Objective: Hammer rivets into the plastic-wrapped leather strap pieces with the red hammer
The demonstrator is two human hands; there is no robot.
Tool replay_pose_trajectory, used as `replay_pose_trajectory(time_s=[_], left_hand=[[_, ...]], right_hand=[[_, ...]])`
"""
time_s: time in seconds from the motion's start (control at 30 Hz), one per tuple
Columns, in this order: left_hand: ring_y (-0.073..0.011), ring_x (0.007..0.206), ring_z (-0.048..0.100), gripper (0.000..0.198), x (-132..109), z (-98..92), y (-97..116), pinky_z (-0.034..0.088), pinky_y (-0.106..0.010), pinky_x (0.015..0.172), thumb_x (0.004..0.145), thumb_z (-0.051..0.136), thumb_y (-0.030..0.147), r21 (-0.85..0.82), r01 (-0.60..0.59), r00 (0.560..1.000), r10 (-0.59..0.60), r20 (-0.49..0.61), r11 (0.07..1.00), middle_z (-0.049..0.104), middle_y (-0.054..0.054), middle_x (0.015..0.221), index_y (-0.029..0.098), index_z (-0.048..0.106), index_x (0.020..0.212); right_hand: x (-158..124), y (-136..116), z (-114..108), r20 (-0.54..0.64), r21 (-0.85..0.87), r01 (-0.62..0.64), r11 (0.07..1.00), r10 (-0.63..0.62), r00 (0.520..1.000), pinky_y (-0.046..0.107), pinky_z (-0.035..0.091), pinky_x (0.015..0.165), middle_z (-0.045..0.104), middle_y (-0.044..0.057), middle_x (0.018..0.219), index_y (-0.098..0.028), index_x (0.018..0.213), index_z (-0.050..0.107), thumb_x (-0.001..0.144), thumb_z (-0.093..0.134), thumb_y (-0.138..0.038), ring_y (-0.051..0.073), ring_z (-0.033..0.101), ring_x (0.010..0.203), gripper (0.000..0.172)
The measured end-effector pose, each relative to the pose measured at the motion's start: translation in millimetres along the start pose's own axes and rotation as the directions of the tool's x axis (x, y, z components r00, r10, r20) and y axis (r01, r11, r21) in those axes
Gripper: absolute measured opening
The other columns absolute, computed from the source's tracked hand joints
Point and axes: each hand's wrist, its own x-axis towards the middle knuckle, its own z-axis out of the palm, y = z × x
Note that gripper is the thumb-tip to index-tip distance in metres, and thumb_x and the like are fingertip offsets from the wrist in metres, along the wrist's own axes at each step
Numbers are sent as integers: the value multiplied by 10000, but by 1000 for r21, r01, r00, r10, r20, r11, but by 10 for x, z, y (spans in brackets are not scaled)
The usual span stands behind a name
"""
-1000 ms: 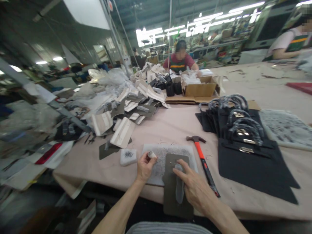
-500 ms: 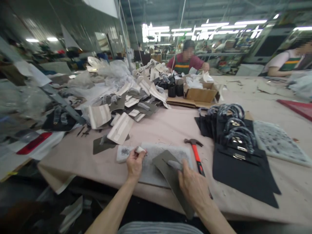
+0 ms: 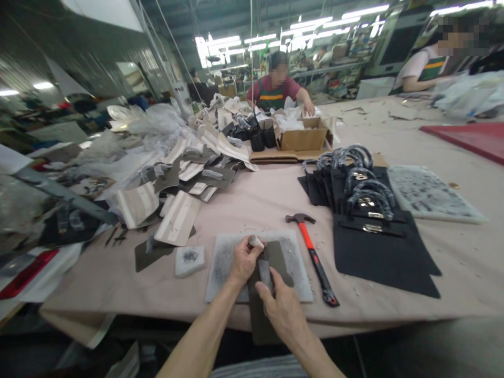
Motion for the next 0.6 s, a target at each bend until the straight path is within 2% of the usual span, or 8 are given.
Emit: replay_pose_trajectory(time_s=[0.1, 0.17, 0.23, 0.3, 0.37, 0.43, 0.5, 0.6], left_hand=[[-205, 875, 667, 246, 2, -47, -31, 504, -306, 841, 843, 694, 372, -32, 8, 1000, -8, 14, 999, 722, -75, 920, 150, 660, 945], [-207, 883, 671, 253, -2, -75, -47, 505, -307, 846, 849, 699, 377, -35, 21, 999, -20, 34, 999, 723, -75, 922, 152, 656, 955], [-210, 888, 676, 261, -5, -87, -61, 507, -309, 845, 854, 705, 384, -28, 28, 998, -27, 48, 999, 725, -76, 929, 154, 654, 968], [-214, 889, 680, 279, -8, -85, -67, 509, -313, 844, 850, 715, 393, -28, 35, 998, -34, 52, 999, 730, -76, 934, 156, 651, 983], [-213, 879, 679, 288, -11, -76, -60, 508, -311, 837, 843, 722, 396, -14, 36, 998, -35, 49, 999, 731, -72, 928, 158, 651, 989], [-209, 868, 673, 268, -14, -64, -41, 504, -305, 826, 846, 714, 388, 21, 23, 999, -24, 46, 1000, 728, -68, 919, 159, 657, 974], [-210, 864, 669, 245, -17, -53, -18, 504, -306, 818, 849, 700, 377, 60, 3, 999, -6, 48, 998, 725, -67, 914, 160, 660, 957], [-215, 850, 670, 206, -29, -40, 5, 505, -306, 794, 847, 674, 350, 133, -24, 998, 17, 58, 991, 725, -61, 909, 171, 659, 947]], right_hand=[[-6, 111, -83, -18, 24, -7, 1000, 7, 1000, 364, 502, 728, 706, 81, 856, -106, 1426, 500, 956, 372, -579, 268, 684, 818, 679], [31, 237, -227, -177, -93, -8, 996, -9, 984, 386, 497, 760, 699, 110, 931, -110, 1344, 566, 961, 355, -584, 278, 670, 841, 645], [105, 386, -429, -345, -260, -9, 965, -84, 935, 408, 495, 802, 673, 154, 1038, -102, 1263, 603, 984, 348, -530, 297, 650, 902, 571], [199, 528, -643, -415, -459, -47, 887, -167, 895, 430, 489, 834, 632, 191, 1096, -81, 1236, 602, 1001, 374, -445, 327, 618, 964, 491], [292, 640, -813, -386, -607, -128, 784, -150, 910, 441, 480, 822, 603, 205, 1097, -70, 1245, 588, 1001, 418, -376, 352, 599, 976, 426], [374, 710, -914, -312, -661, -185, 727, -42, 949, 420, 468, 778, 591, 197, 1071, -86, 1221, 590, 997, 447, -338, 350, 606, 943, 367], [451, 736, -956, -240, -626, -195, 755, 51, 969, 389, 446, 746, 591, 185, 1061, -106, 1189, 587, 992, 450, -312, 330, 619, 909, 317], [575, 687, -983, -193, -335, -237, 912, 179, 965, 350, 411, 712, 609, 142, 947, -133, 1073, 585, 902, 506, -223, 288, 614, 844, 209]])
